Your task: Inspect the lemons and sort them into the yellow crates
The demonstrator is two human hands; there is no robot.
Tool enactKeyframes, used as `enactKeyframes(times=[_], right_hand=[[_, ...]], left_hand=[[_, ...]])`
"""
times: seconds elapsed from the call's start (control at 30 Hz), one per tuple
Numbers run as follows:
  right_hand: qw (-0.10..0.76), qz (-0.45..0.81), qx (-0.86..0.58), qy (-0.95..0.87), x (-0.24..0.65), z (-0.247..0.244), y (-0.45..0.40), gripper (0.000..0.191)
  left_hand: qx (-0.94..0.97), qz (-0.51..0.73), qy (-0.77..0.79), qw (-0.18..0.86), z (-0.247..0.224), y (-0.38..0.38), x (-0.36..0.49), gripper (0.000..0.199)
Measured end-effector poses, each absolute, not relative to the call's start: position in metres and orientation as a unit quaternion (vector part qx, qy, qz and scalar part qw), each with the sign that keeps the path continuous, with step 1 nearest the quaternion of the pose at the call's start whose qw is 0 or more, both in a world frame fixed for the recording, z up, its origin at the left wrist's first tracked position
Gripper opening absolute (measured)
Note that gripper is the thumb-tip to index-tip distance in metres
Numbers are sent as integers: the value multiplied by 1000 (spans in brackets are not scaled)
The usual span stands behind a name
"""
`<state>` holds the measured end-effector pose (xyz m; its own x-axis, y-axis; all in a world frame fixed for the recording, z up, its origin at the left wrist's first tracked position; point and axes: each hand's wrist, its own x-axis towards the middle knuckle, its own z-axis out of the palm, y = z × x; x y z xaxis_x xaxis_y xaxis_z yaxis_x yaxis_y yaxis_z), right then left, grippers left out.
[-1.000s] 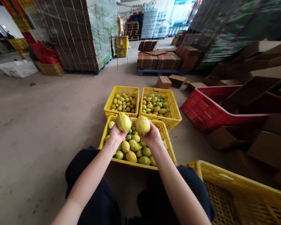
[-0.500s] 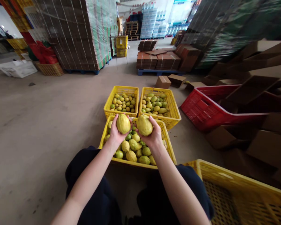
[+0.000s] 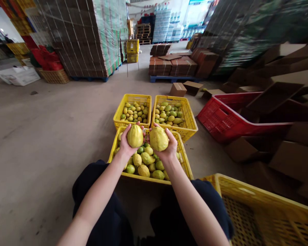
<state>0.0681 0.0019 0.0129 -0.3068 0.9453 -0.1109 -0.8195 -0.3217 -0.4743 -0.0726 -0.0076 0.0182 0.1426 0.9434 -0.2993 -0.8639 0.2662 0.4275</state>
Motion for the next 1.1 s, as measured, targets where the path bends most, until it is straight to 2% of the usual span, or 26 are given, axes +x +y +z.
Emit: enactKeyframes(times=[0.2, 0.43, 0.6, 0.73, 1.1], right_hand=[[588, 769, -206, -141, 69, 13, 3, 23], [582, 779, -212, -97, 71, 15, 3, 30], [584, 784, -187, -91, 70, 14, 2, 26], [611, 771, -165, -70, 67, 13, 2, 23], [634, 761, -138, -2, 56, 5, 7, 18]], left_hand=[[96, 609, 287, 733, 21, -9, -72, 21], [30, 633, 264, 727, 18, -8, -76, 37], [67, 605, 216, 763, 20, -9, -76, 37], [40, 640, 188, 744, 19, -9, -71, 38], [-19, 675, 157, 721, 11, -1, -47, 21]])
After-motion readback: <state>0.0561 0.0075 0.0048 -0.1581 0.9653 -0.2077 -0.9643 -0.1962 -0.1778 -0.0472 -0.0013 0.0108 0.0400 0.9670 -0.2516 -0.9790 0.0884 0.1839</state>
